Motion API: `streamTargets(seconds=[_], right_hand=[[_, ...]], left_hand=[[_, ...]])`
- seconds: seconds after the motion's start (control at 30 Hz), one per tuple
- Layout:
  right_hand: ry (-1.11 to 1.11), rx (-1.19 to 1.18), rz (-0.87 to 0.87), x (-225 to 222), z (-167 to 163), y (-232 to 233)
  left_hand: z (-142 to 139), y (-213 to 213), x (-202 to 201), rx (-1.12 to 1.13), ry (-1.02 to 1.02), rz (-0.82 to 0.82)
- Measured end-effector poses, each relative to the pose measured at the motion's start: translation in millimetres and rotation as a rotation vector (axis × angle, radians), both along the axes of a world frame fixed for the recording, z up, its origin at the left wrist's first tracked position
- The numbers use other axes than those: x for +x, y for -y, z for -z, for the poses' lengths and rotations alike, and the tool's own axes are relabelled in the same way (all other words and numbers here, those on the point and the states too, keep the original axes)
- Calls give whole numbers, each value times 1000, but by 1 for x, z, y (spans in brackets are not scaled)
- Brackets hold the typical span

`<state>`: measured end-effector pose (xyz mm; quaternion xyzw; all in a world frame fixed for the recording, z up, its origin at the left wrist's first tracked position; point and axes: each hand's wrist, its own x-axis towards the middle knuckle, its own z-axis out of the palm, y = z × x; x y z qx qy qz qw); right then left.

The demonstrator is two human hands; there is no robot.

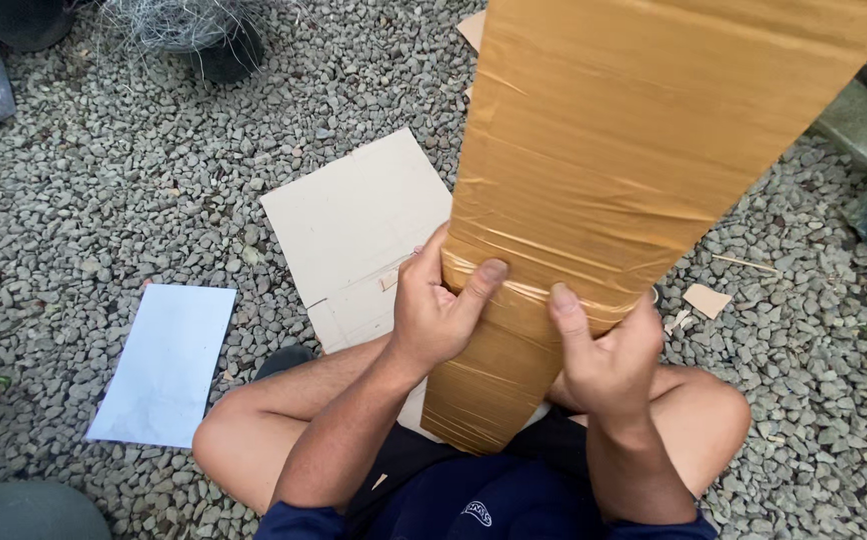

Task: The person cuts a strip from a cardboard sheet using scissors, then places it across a taped cardboard piece. They secure the strip by applying multiple strips of clear packing tape with a handheld dispenser, smoothing the tape as they go.

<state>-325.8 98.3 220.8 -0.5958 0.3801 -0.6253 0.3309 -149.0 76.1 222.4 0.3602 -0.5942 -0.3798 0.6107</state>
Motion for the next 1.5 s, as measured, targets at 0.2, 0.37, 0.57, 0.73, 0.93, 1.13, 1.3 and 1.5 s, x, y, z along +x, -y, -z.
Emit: streamTargets(seconds=[0.2, 0.37, 0.57, 0.73, 0.93, 1.13, 1.3, 1.5], right_hand=[[-114, -114, 181, -10, 9, -2], [46, -149, 24, -27, 22, 1], [85, -219, -49, -31, 42, 23], [160, -217, -88, -31, 66, 52], [187, -204, -244, -39, 63, 72], [117, -69, -152, -49, 28, 72], [198, -134, -143, -55, 34, 83], [246, -138, -213, -79, 57, 96]], left_hand=[[-6, -18, -7, -99, 164, -137], [-10, -30, -2, -286, 166, -87], [-8, -30, 2, -315, 306, -218], [15, -11, 12, -353, 301, -65], [43, 21, 21, -306, 253, 91], [39, 44, 10, -212, 345, 84], [42, 47, -9, -241, 385, 9], [62, 72, -5, -274, 237, -38]])
